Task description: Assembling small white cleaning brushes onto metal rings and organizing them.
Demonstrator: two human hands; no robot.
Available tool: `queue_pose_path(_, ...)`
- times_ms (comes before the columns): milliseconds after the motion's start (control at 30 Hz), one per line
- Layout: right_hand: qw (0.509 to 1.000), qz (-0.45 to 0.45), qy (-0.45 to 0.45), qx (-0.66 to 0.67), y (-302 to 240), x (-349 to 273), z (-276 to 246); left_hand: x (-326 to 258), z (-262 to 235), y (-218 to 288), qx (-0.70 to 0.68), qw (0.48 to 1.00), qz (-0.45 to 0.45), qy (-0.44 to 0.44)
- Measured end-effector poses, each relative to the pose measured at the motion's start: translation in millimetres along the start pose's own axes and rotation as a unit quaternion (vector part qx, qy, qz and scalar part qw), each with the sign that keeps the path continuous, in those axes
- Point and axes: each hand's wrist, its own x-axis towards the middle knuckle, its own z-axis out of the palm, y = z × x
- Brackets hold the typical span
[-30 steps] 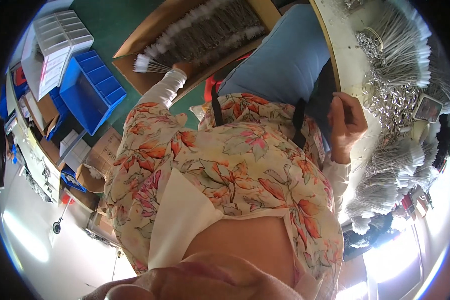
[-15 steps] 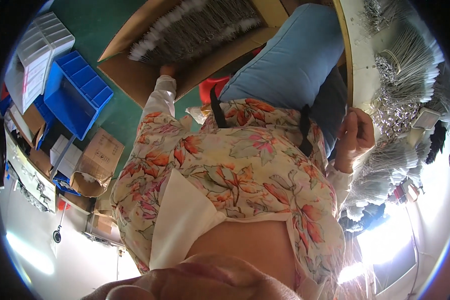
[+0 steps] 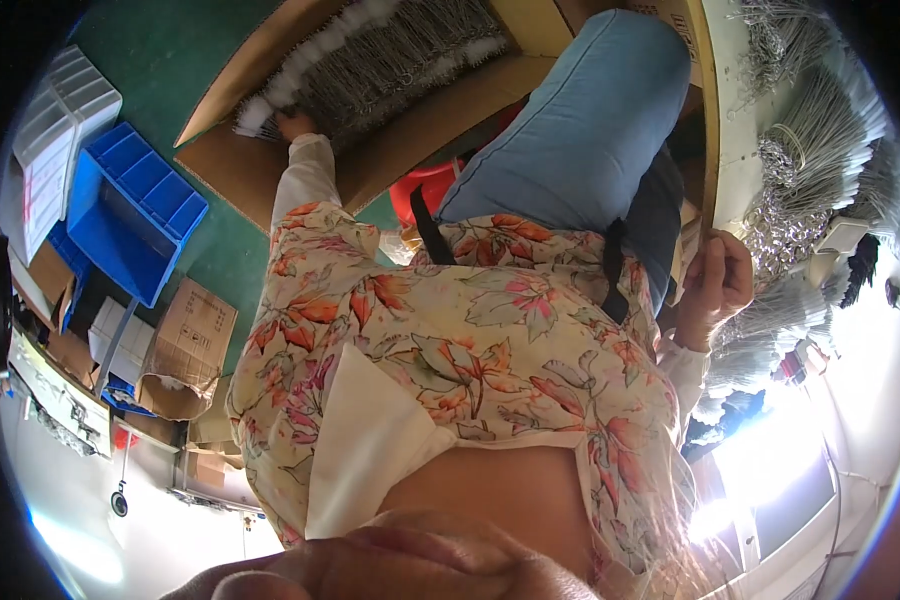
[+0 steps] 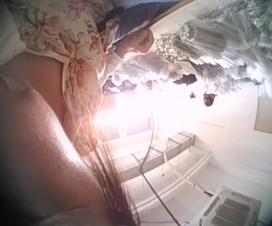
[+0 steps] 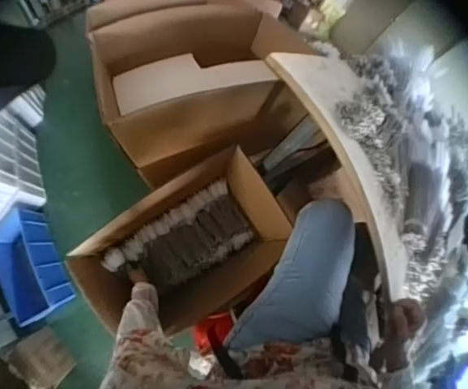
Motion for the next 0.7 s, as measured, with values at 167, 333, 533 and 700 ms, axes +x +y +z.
queue_pose_path(167, 1.000, 0.016, 0.021, -0.006, 0.1, 0.1, -1.8, -27.4, -26.5, 13.7, 0.103, 0.990, 0.053, -0.082)
queue_pose_path(333, 0.998, 0.003, 0.050, -0.032, -0.4, 0.4, -4.2, -48.1, -48.8, 49.2, 0.150, 0.984, 0.081, 0.053)
queue_pose_path(533, 0.998, 0.009, 0.053, -0.025, 8.4, 3.1, -11.5, 71.7, -0.8, 14.2, 0.441, 0.848, 0.103, -0.274)
queue_pose_path(700, 0.996, 0.041, 0.068, -0.027, 9.2, 3.7, -25.9, 74.2, 33.7, -0.2, 0.358, 0.862, 0.153, -0.325)
